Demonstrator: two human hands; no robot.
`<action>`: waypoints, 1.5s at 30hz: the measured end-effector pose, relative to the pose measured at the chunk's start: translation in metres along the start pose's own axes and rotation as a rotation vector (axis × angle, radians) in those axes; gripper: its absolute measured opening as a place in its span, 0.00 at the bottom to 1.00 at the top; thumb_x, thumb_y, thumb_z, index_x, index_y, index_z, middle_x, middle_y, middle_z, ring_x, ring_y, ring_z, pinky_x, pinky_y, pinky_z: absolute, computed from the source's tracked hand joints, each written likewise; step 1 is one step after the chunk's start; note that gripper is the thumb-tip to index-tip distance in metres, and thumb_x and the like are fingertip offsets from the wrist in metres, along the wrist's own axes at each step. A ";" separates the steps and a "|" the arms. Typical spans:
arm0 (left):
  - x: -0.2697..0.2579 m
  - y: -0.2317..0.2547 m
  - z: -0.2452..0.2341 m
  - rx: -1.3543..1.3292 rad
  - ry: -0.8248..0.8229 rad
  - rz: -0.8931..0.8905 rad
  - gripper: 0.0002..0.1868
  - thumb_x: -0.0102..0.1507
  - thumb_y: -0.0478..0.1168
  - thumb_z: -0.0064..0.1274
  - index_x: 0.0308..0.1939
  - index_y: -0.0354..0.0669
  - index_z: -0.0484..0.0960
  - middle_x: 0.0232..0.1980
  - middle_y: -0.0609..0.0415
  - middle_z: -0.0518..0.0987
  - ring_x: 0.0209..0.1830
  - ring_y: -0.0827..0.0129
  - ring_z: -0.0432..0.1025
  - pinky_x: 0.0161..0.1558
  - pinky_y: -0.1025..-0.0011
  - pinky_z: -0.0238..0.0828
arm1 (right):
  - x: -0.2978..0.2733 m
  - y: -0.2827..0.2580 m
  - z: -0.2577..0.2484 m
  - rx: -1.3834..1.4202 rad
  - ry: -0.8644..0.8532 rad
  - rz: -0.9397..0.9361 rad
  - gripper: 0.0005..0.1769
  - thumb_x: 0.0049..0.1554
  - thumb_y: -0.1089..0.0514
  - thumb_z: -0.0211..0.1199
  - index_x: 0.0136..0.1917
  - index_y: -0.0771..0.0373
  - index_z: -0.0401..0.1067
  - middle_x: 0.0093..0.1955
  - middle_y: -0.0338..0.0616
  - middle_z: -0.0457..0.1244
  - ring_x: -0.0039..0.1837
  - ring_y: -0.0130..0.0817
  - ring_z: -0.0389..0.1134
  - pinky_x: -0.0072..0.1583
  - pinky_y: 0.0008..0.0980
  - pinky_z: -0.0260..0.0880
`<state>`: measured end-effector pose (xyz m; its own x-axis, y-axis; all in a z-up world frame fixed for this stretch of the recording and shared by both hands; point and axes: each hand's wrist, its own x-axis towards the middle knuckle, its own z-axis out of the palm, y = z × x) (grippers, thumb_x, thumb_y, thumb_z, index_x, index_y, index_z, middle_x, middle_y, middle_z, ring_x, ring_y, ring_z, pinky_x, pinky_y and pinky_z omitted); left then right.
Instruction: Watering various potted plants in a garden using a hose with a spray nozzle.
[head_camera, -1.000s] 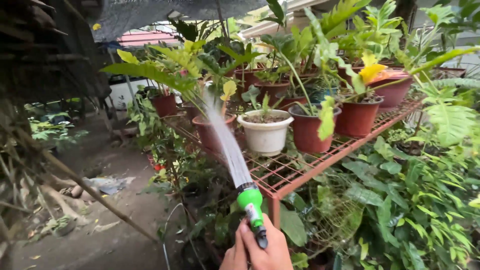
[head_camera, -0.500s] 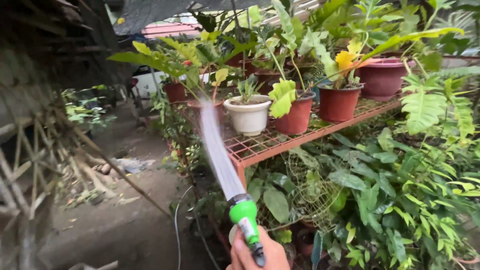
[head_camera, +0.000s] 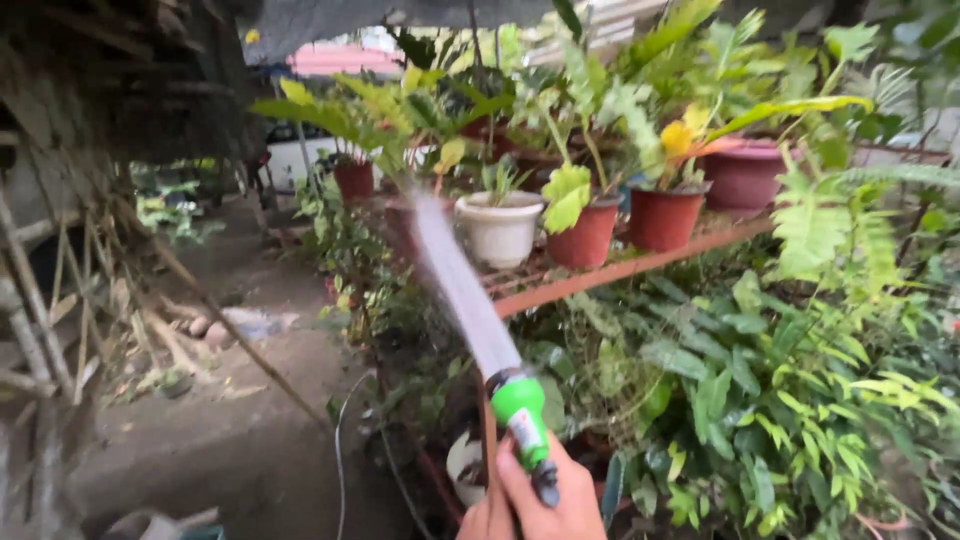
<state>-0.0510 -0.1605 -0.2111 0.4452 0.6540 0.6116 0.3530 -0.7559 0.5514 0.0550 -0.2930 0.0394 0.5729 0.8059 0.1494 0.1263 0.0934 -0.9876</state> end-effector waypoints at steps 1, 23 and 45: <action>0.037 0.061 -0.030 -0.018 -0.020 -0.015 0.32 0.70 0.47 0.31 0.80 0.60 0.54 0.73 0.48 0.73 0.48 0.44 0.80 0.48 0.55 0.74 | -0.003 0.005 0.000 -0.032 0.021 -0.033 0.18 0.53 0.50 0.73 0.56 0.55 0.86 0.40 0.36 0.74 0.47 0.19 0.67 0.52 0.24 0.69; 0.080 0.269 -0.123 0.406 0.934 0.030 0.17 0.71 0.40 0.40 0.49 0.46 0.87 0.33 0.57 0.84 0.13 0.59 0.64 0.17 0.62 0.57 | -0.032 -0.018 0.010 -0.238 0.097 -0.067 0.15 0.57 0.43 0.64 0.52 0.52 0.78 0.40 0.38 0.72 0.43 0.31 0.70 0.52 0.29 0.70; 0.178 0.217 -0.166 -0.604 -0.282 0.283 0.31 0.73 0.37 0.25 0.80 0.34 0.39 0.63 0.31 0.72 0.50 0.50 0.75 0.55 0.58 0.83 | 0.071 -0.064 0.024 -0.148 0.102 -0.452 0.14 0.60 0.44 0.62 0.47 0.56 0.71 0.39 0.35 0.65 0.37 0.25 0.60 0.41 0.26 0.66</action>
<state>-0.0315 -0.2034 0.1114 0.6767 0.3411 0.6525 -0.2871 -0.6939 0.6604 0.0682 -0.2275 0.1121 0.5097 0.6415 0.5733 0.4905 0.3308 -0.8062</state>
